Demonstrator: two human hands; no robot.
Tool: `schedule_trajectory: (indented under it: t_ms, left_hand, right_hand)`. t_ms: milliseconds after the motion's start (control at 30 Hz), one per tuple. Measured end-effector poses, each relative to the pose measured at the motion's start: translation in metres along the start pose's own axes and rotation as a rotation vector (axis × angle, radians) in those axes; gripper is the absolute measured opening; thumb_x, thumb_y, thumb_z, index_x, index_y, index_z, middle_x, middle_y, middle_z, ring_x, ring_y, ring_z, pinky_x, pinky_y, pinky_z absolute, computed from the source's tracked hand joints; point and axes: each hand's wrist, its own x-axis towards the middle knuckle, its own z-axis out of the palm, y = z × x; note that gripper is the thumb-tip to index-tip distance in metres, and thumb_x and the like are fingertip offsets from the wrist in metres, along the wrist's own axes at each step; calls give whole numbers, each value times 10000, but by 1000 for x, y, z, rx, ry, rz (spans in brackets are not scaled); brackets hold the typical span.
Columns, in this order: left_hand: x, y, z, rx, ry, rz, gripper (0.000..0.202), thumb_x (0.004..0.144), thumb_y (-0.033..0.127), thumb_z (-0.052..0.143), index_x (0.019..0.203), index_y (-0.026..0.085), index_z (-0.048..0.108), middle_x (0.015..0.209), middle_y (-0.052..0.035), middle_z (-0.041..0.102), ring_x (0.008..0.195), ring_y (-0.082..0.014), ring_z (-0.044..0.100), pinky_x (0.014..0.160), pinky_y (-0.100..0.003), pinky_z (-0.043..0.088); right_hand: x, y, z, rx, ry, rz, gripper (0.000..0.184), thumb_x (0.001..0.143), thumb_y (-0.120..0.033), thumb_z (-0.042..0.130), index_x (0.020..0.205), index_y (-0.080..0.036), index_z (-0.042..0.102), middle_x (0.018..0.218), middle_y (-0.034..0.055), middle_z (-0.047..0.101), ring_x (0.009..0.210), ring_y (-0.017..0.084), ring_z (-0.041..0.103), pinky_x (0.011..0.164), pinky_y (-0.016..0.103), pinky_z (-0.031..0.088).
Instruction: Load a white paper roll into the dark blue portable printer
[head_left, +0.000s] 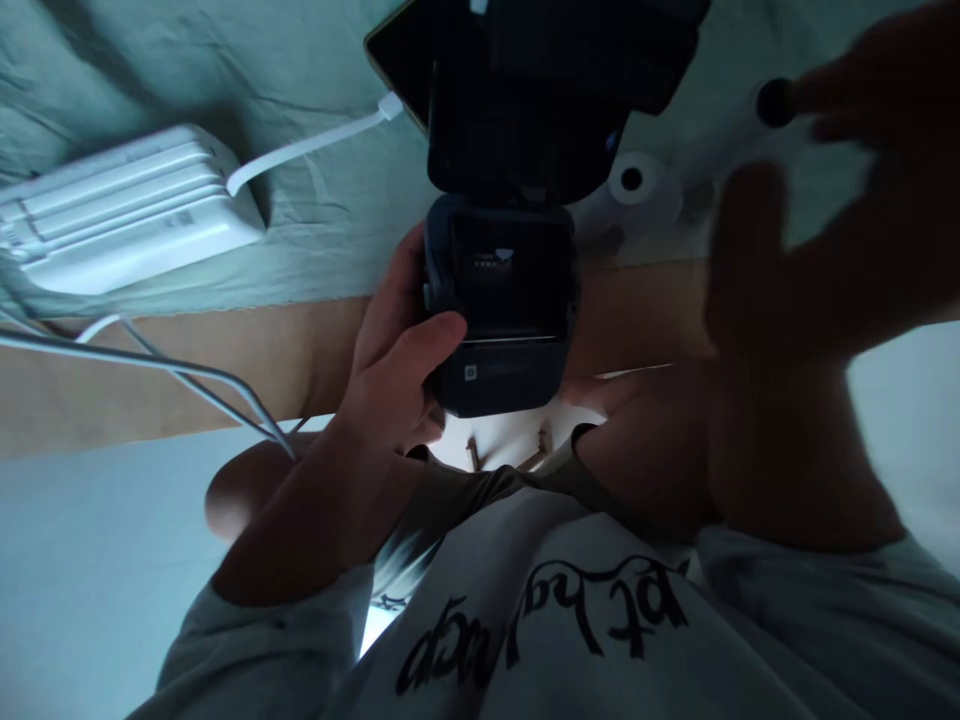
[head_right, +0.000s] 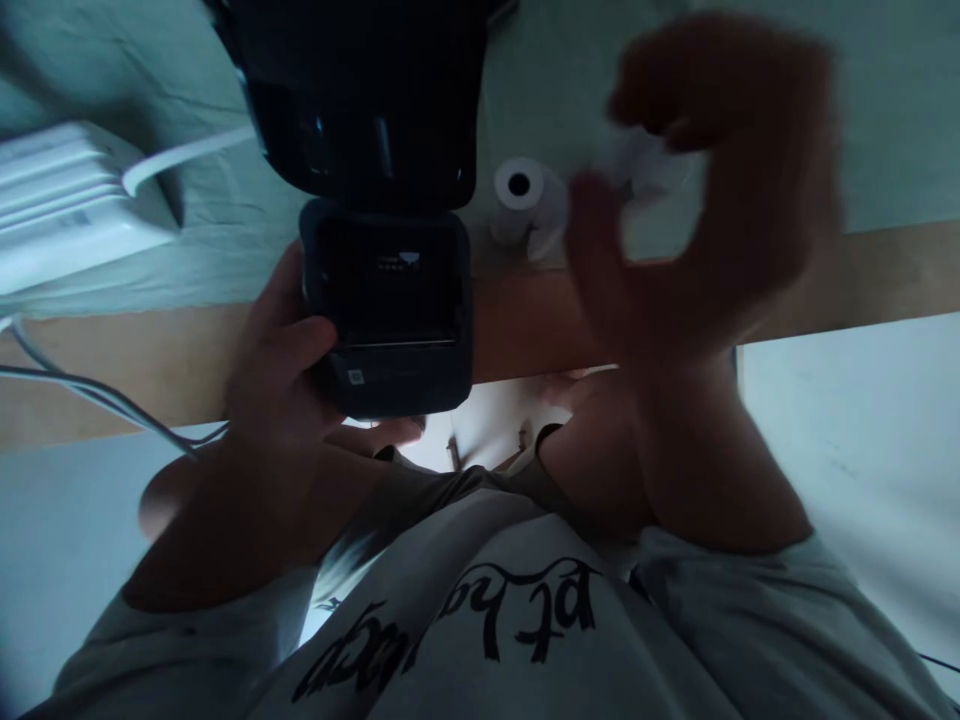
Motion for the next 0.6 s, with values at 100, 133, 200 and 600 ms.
schedule_trajectory:
  t_ms: [100, 133, 200, 600]
  left_hand:
    - [-1, -1, 1, -6, -10, 13, 623, 708, 160, 498, 1300, 139, 307, 820, -49, 637, 520, -127, 588, 385, -224, 464]
    - [-1, -2, 1, -2, -2, 11, 626, 704, 158, 498, 1301, 142, 309, 826, -50, 638, 522, -128, 589, 384, -225, 464]
    - [0, -2, 2, 10, 24, 5, 620, 697, 156, 500, 1293, 144, 327, 833, -52, 635, 551, -120, 591, 417, -219, 480]
    - [-1, 2, 2, -17, 43, -32, 606, 680, 169, 531, 1262, 172, 361, 894, -50, 599, 655, -92, 580, 493, -176, 475]
  right_hand:
    - [5, 20, -1, -132, -1, 147, 444, 793, -355, 522, 1175, -128, 525, 1161, 54, 526, 1015, 96, 546, 829, 214, 436]
    - [7, 26, 2, -159, -77, 194, 467, 771, -329, 547, 1180, -105, 518, 1170, 81, 506, 1044, 109, 525, 870, 222, 433]
    - [11, 34, 8, -198, -152, 238, 440, 728, -264, 578, 1122, -72, 539, 1138, 117, 489, 1048, 114, 500, 914, 229, 424]
    - [6, 30, 14, -11, -69, 181, 368, 730, -153, 502, 1092, -98, 534, 1089, 81, 509, 967, 78, 511, 716, 167, 393]
